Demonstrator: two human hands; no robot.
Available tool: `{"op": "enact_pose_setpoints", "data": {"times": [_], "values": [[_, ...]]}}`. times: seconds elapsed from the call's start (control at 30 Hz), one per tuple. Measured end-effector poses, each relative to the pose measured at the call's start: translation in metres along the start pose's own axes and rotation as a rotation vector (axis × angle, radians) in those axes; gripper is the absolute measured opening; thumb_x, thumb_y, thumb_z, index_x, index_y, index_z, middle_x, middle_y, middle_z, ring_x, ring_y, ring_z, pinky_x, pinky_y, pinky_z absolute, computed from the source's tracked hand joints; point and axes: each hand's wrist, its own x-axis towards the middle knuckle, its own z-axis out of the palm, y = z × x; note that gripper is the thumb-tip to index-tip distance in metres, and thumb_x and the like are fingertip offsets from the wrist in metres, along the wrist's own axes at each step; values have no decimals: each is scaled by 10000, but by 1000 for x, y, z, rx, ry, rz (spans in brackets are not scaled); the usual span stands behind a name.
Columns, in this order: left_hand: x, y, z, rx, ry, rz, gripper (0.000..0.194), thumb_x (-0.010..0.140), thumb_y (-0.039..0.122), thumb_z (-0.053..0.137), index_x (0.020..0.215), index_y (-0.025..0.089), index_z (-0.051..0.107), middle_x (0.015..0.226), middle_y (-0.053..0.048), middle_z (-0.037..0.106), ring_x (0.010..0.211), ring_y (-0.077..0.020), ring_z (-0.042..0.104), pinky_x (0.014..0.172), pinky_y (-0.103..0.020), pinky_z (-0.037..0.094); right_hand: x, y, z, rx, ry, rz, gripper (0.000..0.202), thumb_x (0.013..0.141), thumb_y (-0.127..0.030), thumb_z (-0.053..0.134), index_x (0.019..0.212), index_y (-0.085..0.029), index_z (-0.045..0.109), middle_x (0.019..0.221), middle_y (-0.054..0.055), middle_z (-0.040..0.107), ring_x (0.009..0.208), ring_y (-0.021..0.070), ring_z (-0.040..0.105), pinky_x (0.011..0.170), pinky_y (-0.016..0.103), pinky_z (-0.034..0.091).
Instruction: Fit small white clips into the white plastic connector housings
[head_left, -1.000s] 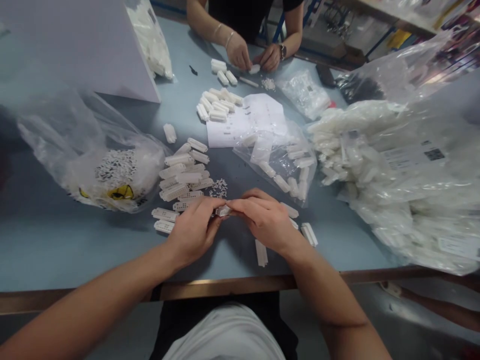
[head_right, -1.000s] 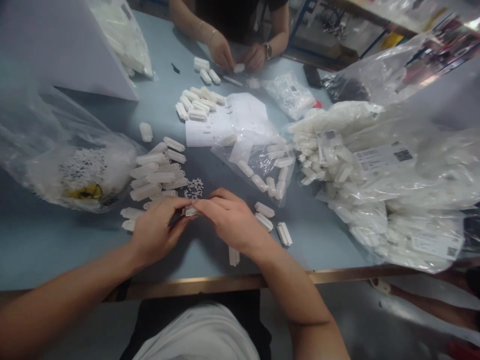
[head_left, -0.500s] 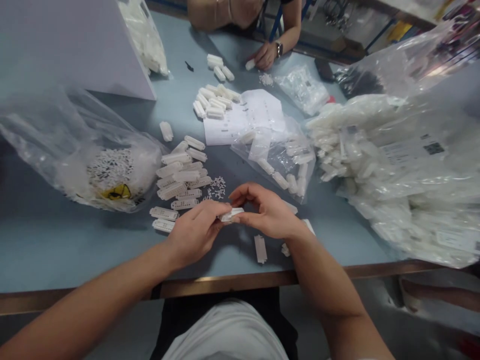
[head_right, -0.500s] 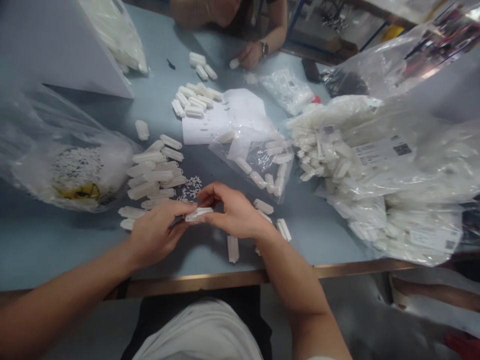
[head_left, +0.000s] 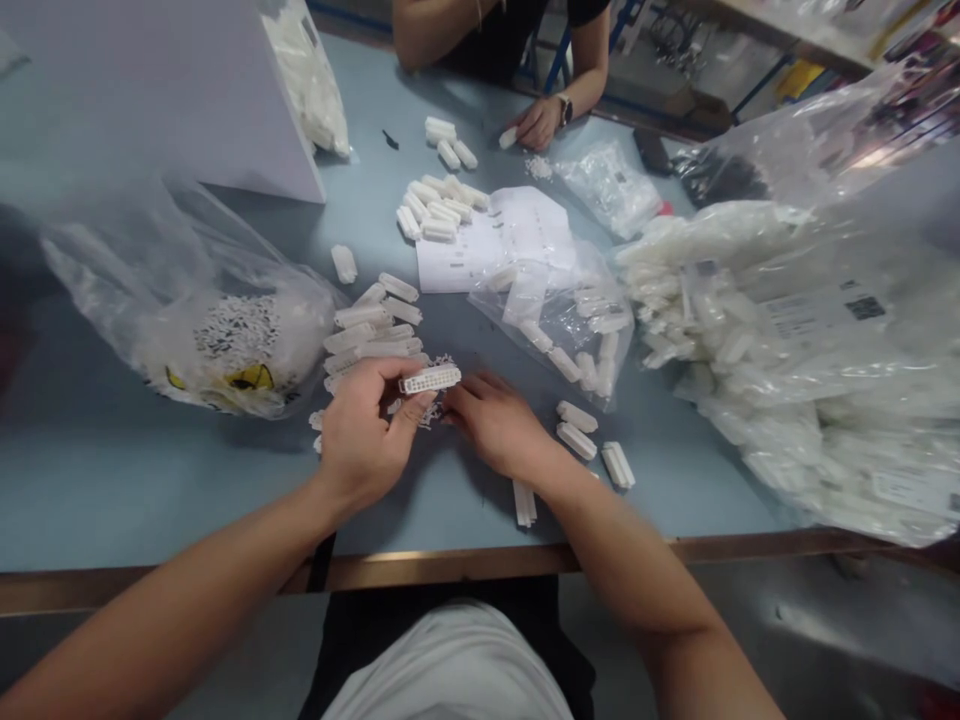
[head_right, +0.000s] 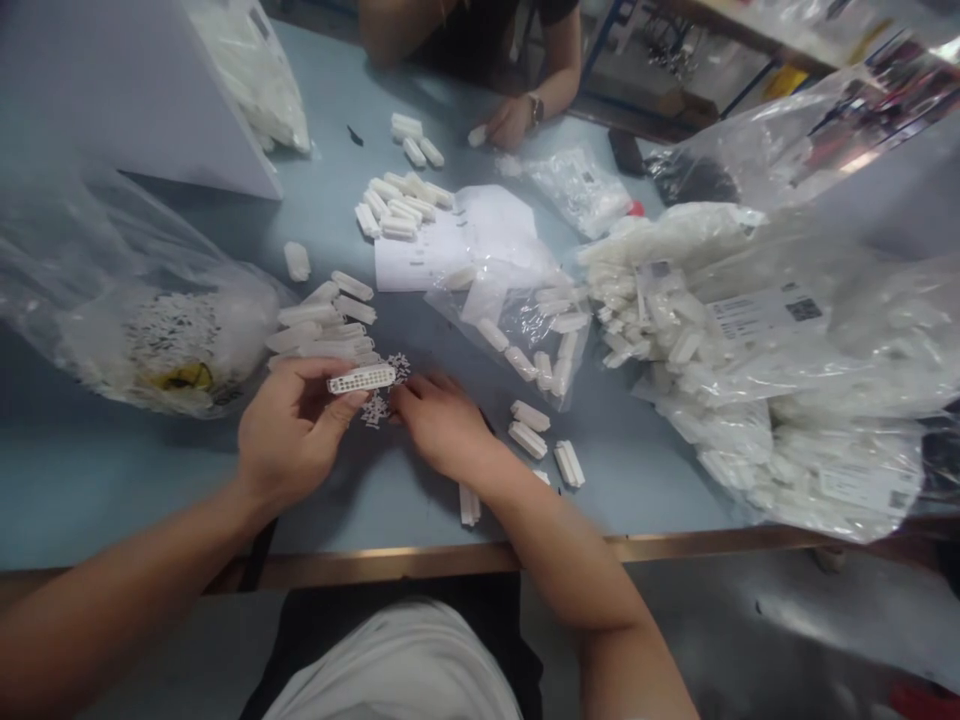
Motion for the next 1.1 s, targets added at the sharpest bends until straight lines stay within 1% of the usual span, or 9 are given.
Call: {"op": "enact_pose_setpoints", "data": {"times": [0.17,0.37,0.47,0.6,0.7,0.8,0.9,0.97,1.1], "values": [[1,1,0,26,-26,5,263,893,379,655,1087,202,657,1013,-40,724,879,-208,699,801,-345,574,3,-7,0,-126,-62,4,239,1045,-275,452,1051,-149,655,1042,109,697,969,274,597,819,379,420],[1,0,2,6,-54,-34,301,889,408,647,1104,197,658,1025,-49,735,901,-223,706,796,-357,569,2,-7,-3,-132,-88,-7,225,1044,-277,467,1131,-158,636,1119,110,691,1022,272,595,835,373,432],[0,-1,3,-11,-54,-39,296,881,410,658,1091,202,661,1011,-43,733,884,-217,706,789,-350,572,2,-9,-2,-169,-90,-29,256,1051,-220,412,1182,-143,618,1120,125,690,1028,287,599,832,385,442],[-1,-2,3,-47,-81,-38,298,887,421,652,1093,207,654,1010,-42,730,868,-208,707,787,-348,576,-2,-4,-2,-146,-61,17,238,1024,-146,399,1081,-113,628,1037,156,684,957,281,606,797,378,456],[-2,-2,2,-36,-95,-17,286,891,414,650,1093,211,648,1007,-39,730,861,-205,707,804,-354,573,-8,9,-6,28,47,71,186,969,-99,446,1037,-119,617,981,135,686,846,234,610,740,339,464],[-2,0,1,8,-104,38,246,887,377,659,1072,215,656,985,-30,726,846,-198,703,785,-337,567,-14,20,-15,257,242,113,180,860,-54,534,955,-174,628,912,62,691,803,194,619,719,300,471],[-2,2,0,64,-109,88,215,880,340,661,1054,213,662,959,-27,724,816,-192,695,754,-323,563,-17,21,-22,444,434,122,151,850,-92,597,909,-221,649,883,11,701,810,171,638,742,282,490],[-2,2,-1,87,-120,112,200,883,328,652,1046,212,662,944,-25,725,795,-189,690,744,-320,563,-18,18,-25,514,484,100,118,879,-129,623,908,-236,665,874,-3,710,797,159,648,737,274,501],[-2,3,0,112,-146,156,188,892,306,632,1051,210,655,939,-29,725,782,-189,685,746,-323,567,-20,10,-26,474,473,-13,116,917,-124,628,917,-232,669,885,4,718,825,152,659,756,268,513]]}}
